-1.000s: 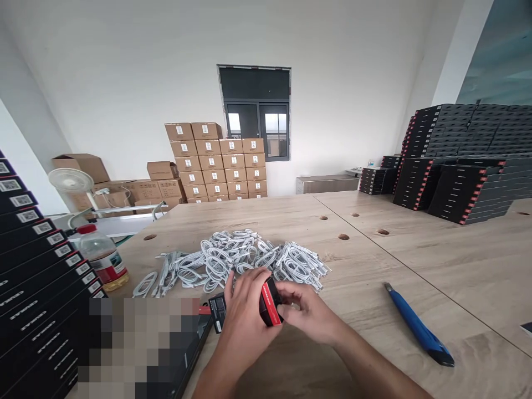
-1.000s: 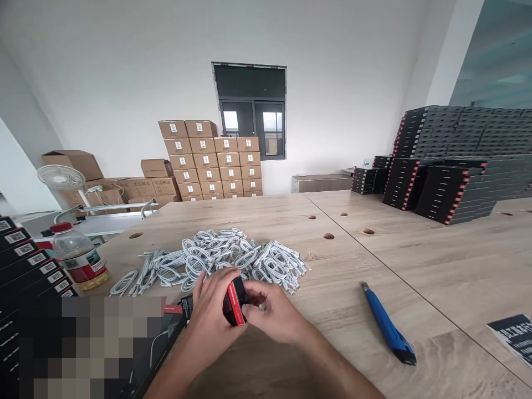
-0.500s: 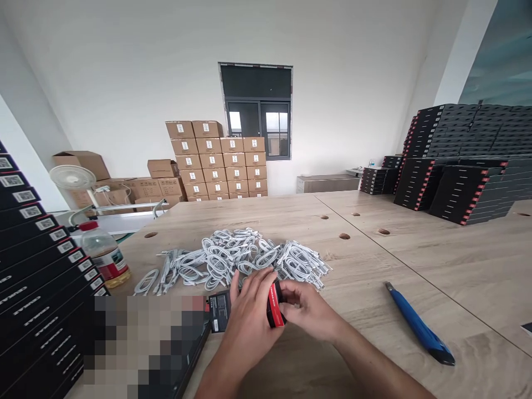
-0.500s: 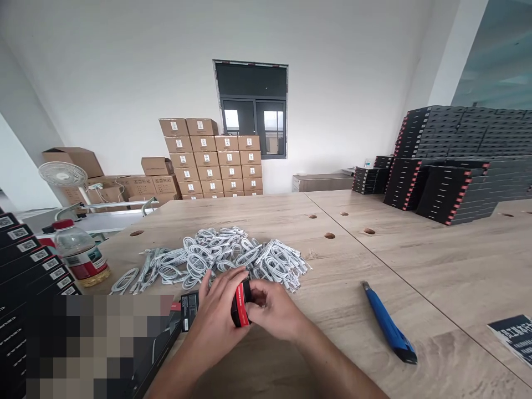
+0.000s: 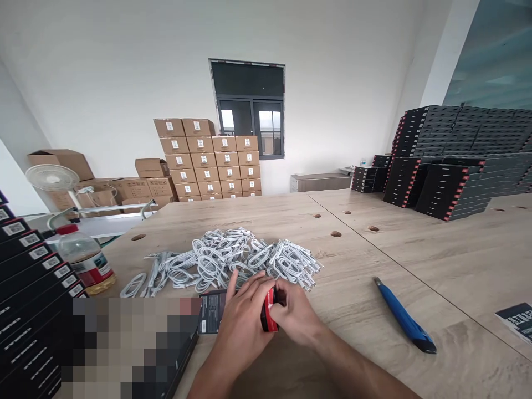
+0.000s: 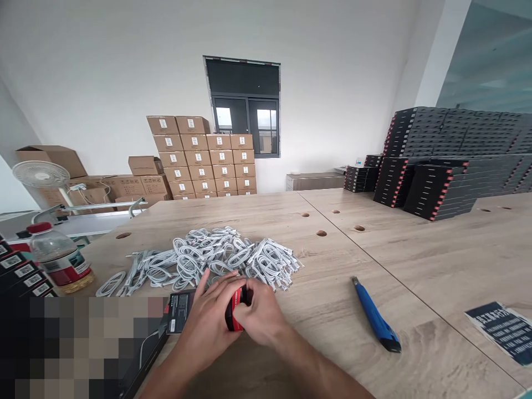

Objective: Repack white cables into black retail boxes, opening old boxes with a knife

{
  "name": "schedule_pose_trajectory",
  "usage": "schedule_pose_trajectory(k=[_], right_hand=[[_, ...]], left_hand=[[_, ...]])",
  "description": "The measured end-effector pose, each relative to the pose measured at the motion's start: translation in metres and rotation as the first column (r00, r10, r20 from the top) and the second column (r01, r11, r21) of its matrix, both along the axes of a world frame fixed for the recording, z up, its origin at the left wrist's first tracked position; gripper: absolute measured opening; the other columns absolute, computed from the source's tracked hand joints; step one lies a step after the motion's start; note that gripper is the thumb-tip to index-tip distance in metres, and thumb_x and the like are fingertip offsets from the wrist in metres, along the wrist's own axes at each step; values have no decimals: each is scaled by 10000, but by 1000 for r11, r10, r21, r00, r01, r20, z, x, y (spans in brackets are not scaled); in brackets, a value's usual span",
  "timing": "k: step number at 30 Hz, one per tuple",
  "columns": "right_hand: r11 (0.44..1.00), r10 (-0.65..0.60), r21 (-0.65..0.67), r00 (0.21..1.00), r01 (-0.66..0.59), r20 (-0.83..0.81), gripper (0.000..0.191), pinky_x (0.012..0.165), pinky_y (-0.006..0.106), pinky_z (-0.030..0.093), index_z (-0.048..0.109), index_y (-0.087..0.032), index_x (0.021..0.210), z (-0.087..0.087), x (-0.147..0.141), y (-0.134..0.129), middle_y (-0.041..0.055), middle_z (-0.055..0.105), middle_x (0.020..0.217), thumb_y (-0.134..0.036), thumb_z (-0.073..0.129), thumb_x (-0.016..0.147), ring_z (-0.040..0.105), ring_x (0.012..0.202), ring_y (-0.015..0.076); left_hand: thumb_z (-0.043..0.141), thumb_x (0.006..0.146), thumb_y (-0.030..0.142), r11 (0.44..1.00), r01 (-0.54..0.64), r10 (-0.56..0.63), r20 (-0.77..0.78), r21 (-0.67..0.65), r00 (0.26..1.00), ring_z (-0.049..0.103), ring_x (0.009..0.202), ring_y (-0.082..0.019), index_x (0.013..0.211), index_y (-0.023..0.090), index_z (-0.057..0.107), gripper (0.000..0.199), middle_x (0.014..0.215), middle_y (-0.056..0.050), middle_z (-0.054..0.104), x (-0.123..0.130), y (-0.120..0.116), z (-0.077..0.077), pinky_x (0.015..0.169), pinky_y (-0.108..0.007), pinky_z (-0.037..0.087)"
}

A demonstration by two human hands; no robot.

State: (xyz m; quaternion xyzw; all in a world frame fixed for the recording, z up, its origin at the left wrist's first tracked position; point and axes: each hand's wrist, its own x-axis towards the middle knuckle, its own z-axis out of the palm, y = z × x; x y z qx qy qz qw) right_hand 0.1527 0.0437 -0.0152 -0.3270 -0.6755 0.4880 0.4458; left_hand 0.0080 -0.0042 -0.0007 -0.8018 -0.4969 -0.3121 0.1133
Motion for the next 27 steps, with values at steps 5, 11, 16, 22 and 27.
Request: schedule_pose_trajectory(k=[5,11,16,22,27], right_hand=[[999,-22,30,996,24,-82,87,594,268,394,538,-218,662,-4,1,8,-44,500,617,-199,458,631,475,617,138],[986,-32,160,996,45,-83,324,724,304,505,641,-220,955,-2,8,10,0,666,839,-175,485,675,623,801,189],[725,-217,670,976,159,3,219,1078,467,460,670,-256,1033,3,14,1,98,575,1393,-179,625,833,540,1299,291],[822,-223,565,955,76,195,301,1186,574,347,696,-287,1216,-9,8,3,106,469,1555,-293,469,1018,381,1469,311],[984,-13,179,993,-8,116,319,1235,593,247,681,-264,1153,-11,-1,0,111,399,1620,-497,607,948,246,1552,326]], left_hand=[[614,642,74,1000,14,-13,6,-12,1000,601,1296,-298,1334,289,522,731,1310,-47,703,-1,0,-1,1273,-528,37],[595,666,46,991,-120,122,-31,63,992,576,1290,-314,1353,259,504,726,1366,-88,648,-3,-2,-3,1266,-563,40],[583,753,42,935,-300,309,-20,190,951,553,1292,-344,1341,227,525,619,1386,-133,616,-3,-4,0,1236,-614,58],[586,781,61,910,-339,350,-7,238,937,607,1201,-345,1347,217,546,588,1280,-125,678,-4,-3,-2,1231,-605,66],[576,814,81,929,-299,311,-23,217,950,609,1199,-322,1372,227,530,579,1262,-104,701,-6,0,-6,1231,-579,60]])
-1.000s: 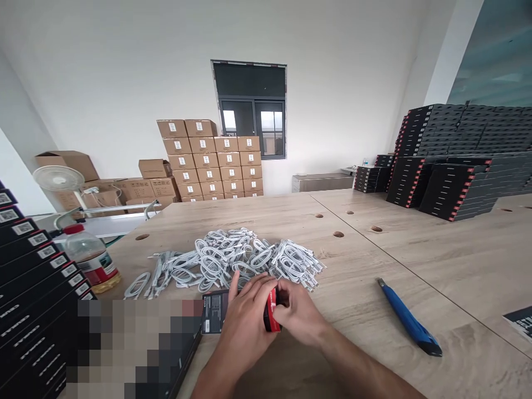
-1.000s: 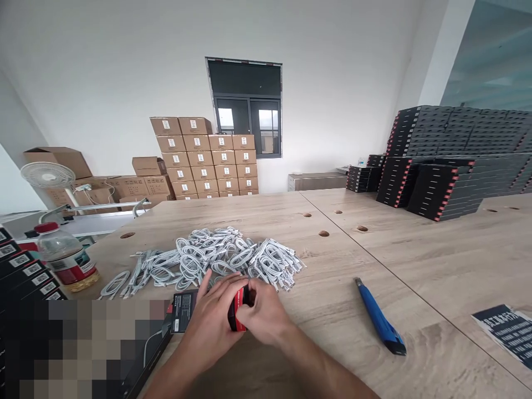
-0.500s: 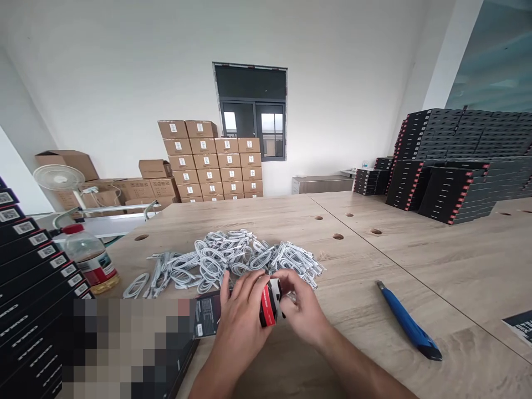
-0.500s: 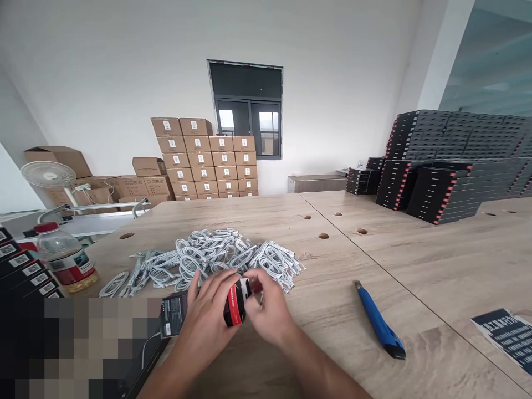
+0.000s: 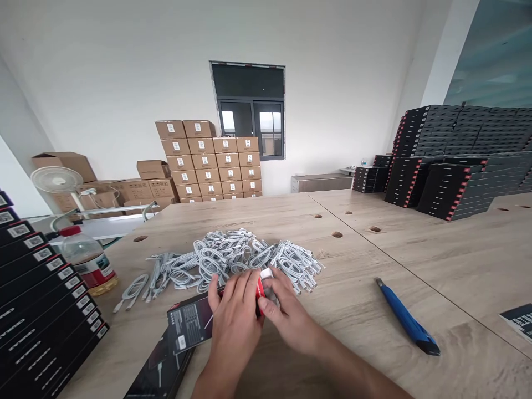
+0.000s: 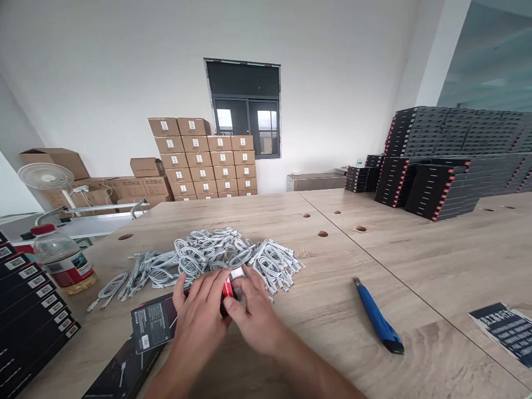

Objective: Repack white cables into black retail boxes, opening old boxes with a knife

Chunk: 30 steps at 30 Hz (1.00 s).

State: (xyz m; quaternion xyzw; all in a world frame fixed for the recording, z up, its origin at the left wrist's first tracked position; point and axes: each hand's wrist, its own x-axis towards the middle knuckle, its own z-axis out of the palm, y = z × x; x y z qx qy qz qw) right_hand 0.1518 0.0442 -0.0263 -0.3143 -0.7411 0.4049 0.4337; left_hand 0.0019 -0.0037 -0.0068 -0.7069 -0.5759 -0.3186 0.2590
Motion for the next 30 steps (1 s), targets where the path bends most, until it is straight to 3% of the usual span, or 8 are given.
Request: schedule_pose_trajectory(k=[5,10,14,17,19,22,26,30], right_hand=[[973,-151,-222,899,62,-412,417,1063,508,464,577,-242,797,4,20,34,106,605,1411,-597,789,740,556,1318,337],[948,-303,-234,841,217,-447,422,1060,522,448,625,-242,949,6,45,65,106,673,1261,-576,773,739,601,1214,326],[914,-319,188,922,360,-218,279,1166,576,333,709,-268,1035,6,51,59,117,553,1438,-399,751,793,426,1410,346],[871,-307,432,946,234,107,93,1153,646,314,750,-269,906,5,52,53,119,540,1489,-262,697,830,346,1464,380],[892,-287,416,934,179,214,71,1142,675,312,749,-260,831,4,53,53,116,540,1513,-234,684,844,323,1477,391],[915,-242,360,962,182,128,170,1162,659,310,753,-261,807,5,55,58,103,569,1505,-339,642,910,339,1477,365],[885,-392,207,907,417,-152,305,1172,614,331,769,-261,792,3,62,71,128,675,1355,-534,655,863,481,1362,353],[815,-564,15,800,579,-202,475,1134,618,376,787,-207,937,-7,73,91,196,670,1315,-636,661,776,516,1322,395]], left_hand=[[607,782,74,994,-52,54,21,-93,998,590,1211,-315,1487,240,439,743,1306,-99,674,-14,0,0,1222,-603,63],[610,763,49,979,-136,136,-12,-151,991,583,1194,-325,1521,307,446,818,1308,-92,656,-27,-1,-4,1196,-638,146],[631,758,59,969,-149,151,-8,-195,989,590,1193,-325,1474,319,528,769,1304,-93,660,-24,-2,-7,1198,-638,173],[657,753,62,960,-160,164,0,-230,986,586,1205,-326,1461,308,549,757,1314,-101,659,-20,-3,-6,1202,-633,178],[674,746,61,950,-170,176,-1,-261,984,585,1211,-327,1449,304,563,753,1319,-99,659,-18,-4,-4,1206,-630,176],[698,747,85,921,-202,214,-1,-334,977,583,1219,-338,1441,293,575,735,1315,-100,668,-18,-5,-3,1199,-634,193],[739,733,119,869,-215,231,-20,-445,973,575,1256,-354,1443,293,576,749,1332,-106,669,-15,-5,-3,1192,-630,220],[777,717,119,859,-199,215,-21,-472,976,585,1260,-342,1444,269,578,769,1312,-103,679,-9,-7,1,1196,-604,241]])
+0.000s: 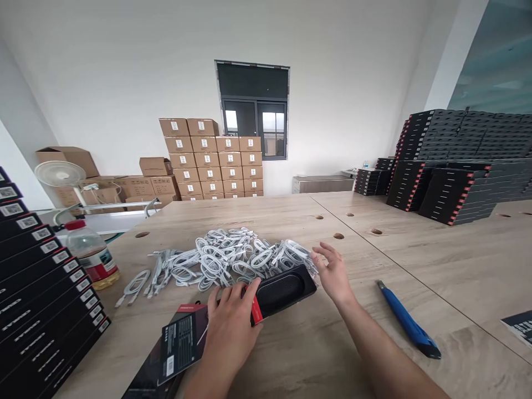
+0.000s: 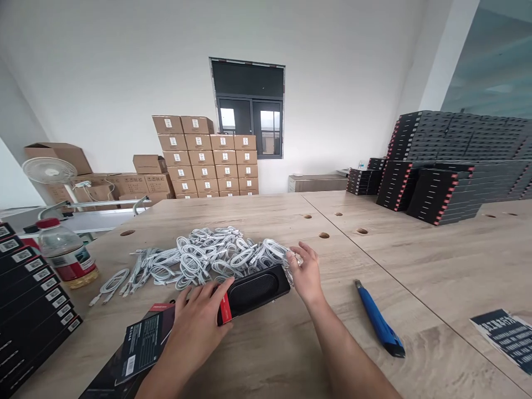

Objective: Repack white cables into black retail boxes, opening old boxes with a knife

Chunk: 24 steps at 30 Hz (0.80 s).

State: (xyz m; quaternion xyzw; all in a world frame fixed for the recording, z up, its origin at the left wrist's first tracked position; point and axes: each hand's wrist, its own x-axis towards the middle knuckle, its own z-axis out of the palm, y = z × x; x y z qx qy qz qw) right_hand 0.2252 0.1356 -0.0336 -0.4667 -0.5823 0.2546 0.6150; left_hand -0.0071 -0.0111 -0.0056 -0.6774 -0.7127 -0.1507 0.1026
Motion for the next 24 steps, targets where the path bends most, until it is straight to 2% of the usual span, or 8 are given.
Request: schedule_pose_trajectory(k=[5,8,11,13,15,19,21,24], right_hand=[[996,34,-76,997,-39,-63,654,986,562,525,708,-153,1195,-3,-3,2,216,679,1292,-671,567,820,626,1208,380],[984,171,-39,985,-172,-36,653,1022,507,526,683,-203,1264,1,-29,-28,155,676,1341,-676,613,819,617,1251,343],[925,379,-32,926,-379,-6,558,1147,481,429,660,-273,1316,8,-56,-65,91,651,1407,-652,543,924,564,1335,292],[865,489,-77,868,-495,-83,538,1139,464,426,663,-276,1305,16,-63,-80,84,681,1350,-655,502,959,592,1284,275],[776,585,-124,780,-618,-221,549,1021,430,499,693,-255,1240,24,-61,-85,77,735,1183,-684,555,926,658,1110,259],[521,772,-95,516,-848,-371,460,775,307,501,740,-226,1082,35,-49,-84,21,703,920,-625,711,855,619,827,174],[440,820,-63,429,-896,-379,407,712,271,462,738,-219,1016,38,-48,-88,1,652,850,-589,737,849,564,760,144],[382,847,-21,359,-924,-392,403,655,256,428,719,-224,970,39,-53,-96,-22,582,783,-602,749,832,492,673,119]], left_hand=[[791,710,127,986,81,-81,0,143,997,613,1180,-345,1445,275,568,782,1288,-93,690,0,-4,6,1100,-571,379],[780,711,145,953,203,-209,3,223,978,626,1133,-335,1485,282,502,833,1259,-80,697,7,-5,7,1001,-515,461],[704,726,97,908,315,-329,6,277,944,631,1121,-310,1548,305,379,908,1259,-61,685,19,-7,6,957,-468,493],[674,738,72,884,336,-366,33,325,930,625,1147,-296,1578,319,299,952,1289,-62,663,24,-9,6,968,-445,501],[690,761,98,869,311,-368,81,385,926,621,1178,-290,1595,327,239,975,1321,-70,643,25,-11,8,976,-430,510],[825,742,298,871,235,-351,209,432,913,641,1175,-323,1604,343,193,1070,1331,-94,631,21,-16,9,931,-438,545],[834,739,453,867,247,-398,304,432,866,629,1205,-351,1615,332,177,1101,1377,-119,600,18,-19,8,955,-469,540],[631,880,622,810,306,-542,439,500,717,593,1269,-354,1620,315,211,904,1446,-136,545,16,-22,4,1007,-479,516]])
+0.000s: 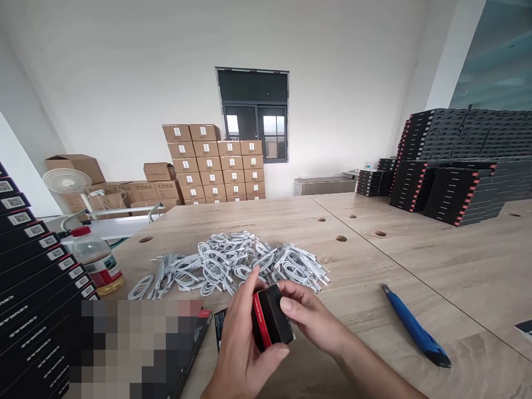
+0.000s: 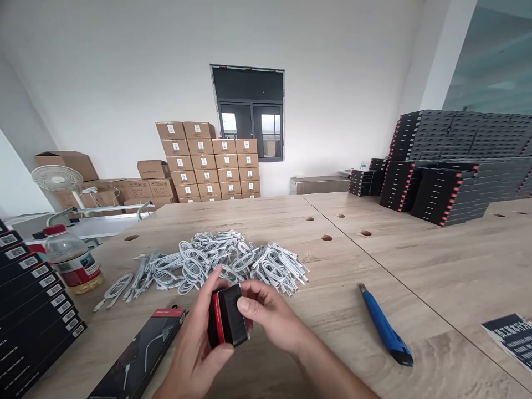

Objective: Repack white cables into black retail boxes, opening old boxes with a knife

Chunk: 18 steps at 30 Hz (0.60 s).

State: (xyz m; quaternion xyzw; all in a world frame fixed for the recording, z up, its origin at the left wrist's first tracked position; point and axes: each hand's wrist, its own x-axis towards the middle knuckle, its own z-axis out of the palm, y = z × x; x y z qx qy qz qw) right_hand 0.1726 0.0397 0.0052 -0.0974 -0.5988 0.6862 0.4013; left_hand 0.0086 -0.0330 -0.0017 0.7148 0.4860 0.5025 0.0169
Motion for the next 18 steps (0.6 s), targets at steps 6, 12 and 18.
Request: schedule_pose_trajectory(k=[6,12,18], right_hand=[[999,34,-26,999,-35,-32,430,660,257,441,733,-238,1059,-7,-13,-8,-21,591,796,-609,740,842,505,661,111],[997,-59,-63,996,54,-72,397,600,265,472,734,-219,1051,-11,-18,-9,11,655,811,-585,638,931,605,657,132],[852,-365,378,929,363,-68,649,921,404,543,516,-288,1436,-10,-9,-12,110,684,1272,-479,748,861,650,1164,273]], left_hand=[[591,956,436,999,-30,39,322,-33,946,628,1145,-260,1518,321,443,593,1251,-65,626,3,-1,-3,996,-377,511],[537,950,441,998,10,27,540,-67,841,636,916,-214,1386,291,566,462,1099,-41,609,6,1,4,830,-341,564],[559,961,504,990,-121,141,689,-78,711,582,1189,-249,1420,299,436,518,1289,-78,568,3,9,5,977,-364,523]])
